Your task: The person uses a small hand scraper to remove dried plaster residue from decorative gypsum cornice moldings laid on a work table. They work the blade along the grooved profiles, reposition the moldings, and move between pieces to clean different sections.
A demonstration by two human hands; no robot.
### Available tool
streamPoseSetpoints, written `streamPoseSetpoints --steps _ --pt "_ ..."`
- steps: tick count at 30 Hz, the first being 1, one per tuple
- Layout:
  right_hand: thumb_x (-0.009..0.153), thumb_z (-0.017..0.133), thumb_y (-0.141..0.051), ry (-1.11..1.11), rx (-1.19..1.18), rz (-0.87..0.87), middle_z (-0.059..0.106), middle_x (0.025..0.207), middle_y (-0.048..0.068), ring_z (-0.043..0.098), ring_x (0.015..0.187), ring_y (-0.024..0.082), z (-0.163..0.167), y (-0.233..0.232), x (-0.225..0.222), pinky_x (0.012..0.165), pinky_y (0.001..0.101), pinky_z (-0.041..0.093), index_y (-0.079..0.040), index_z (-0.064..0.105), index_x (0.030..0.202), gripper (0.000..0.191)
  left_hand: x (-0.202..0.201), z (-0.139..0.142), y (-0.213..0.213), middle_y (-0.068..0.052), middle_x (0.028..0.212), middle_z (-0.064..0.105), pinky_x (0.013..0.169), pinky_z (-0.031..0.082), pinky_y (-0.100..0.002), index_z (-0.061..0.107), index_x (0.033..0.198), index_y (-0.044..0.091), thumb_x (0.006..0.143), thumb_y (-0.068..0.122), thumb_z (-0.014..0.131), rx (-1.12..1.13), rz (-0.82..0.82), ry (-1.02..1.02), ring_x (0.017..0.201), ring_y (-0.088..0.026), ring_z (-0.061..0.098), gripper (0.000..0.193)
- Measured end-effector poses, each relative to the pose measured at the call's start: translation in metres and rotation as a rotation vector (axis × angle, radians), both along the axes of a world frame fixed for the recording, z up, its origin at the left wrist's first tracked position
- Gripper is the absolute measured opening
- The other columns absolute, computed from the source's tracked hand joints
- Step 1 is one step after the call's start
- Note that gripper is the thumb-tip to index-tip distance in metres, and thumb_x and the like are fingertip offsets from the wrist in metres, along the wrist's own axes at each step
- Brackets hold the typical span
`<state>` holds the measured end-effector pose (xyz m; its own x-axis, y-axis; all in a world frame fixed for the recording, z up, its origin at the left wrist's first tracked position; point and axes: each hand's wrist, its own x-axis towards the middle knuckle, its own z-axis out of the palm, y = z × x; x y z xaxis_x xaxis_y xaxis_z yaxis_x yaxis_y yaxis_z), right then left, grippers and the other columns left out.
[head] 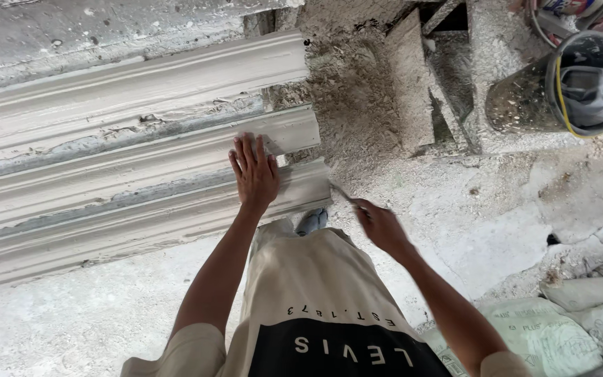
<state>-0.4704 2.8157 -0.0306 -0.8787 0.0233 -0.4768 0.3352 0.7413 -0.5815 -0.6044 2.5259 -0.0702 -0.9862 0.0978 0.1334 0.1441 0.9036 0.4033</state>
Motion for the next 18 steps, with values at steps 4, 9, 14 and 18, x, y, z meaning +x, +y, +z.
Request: streamPoseSetpoints --steps 4,9,14,18 --pt "0.103 0.061 -0.023 0.415 -0.066 0.038 0.073 0.084 0.016 0.072 0.069 0.032 -0.004 -0.001 -0.003 0.059 0.0416 0.056 -0.008 0.066 0.126 0.028 -0.001 -0.002 -0.001 -0.027 0.166 0.025 0.125 0.011 -0.063 0.034 0.158 0.003 0.107 0.032 0.045 0.001 -0.020 0.016 0.157 -0.046 0.014 0.060" --pt "0.101 0.061 -0.023 0.303 -0.038 0.046 0.073 0.077 0.013 0.074 0.065 0.028 0.003 0.001 -0.002 0.058 0.0414 0.057 -0.007 0.065 0.124 0.029 -0.004 -0.002 -0.002 -0.028 0.166 0.025 0.125 0.012 -0.065 0.034 0.158 0.002 0.108 0.031 0.046 -0.013 -0.023 0.026 0.157 -0.047 0.015 0.059" --pt "0.102 0.059 -0.023 0.281 -0.028 0.059 0.073 0.077 0.015 0.072 0.063 0.031 0.002 -0.008 -0.023 0.056 0.0438 0.055 -0.007 0.065 0.127 0.030 -0.004 -0.003 -0.002 -0.029 0.166 0.025 0.125 0.012 -0.065 0.035 0.159 0.004 0.108 0.031 0.045 -0.002 -0.026 0.006 0.157 -0.047 0.016 0.059" --pt "0.102 0.058 -0.026 0.257 0.024 0.067 0.074 0.077 0.015 0.074 0.067 0.031 0.008 -0.002 -0.031 0.057 0.0443 0.056 -0.009 0.065 0.126 0.030 -0.004 -0.003 -0.002 -0.028 0.166 0.026 0.125 0.011 -0.065 0.036 0.158 0.003 0.107 0.032 0.045 0.003 -0.029 0.016 0.157 -0.047 0.016 0.059"
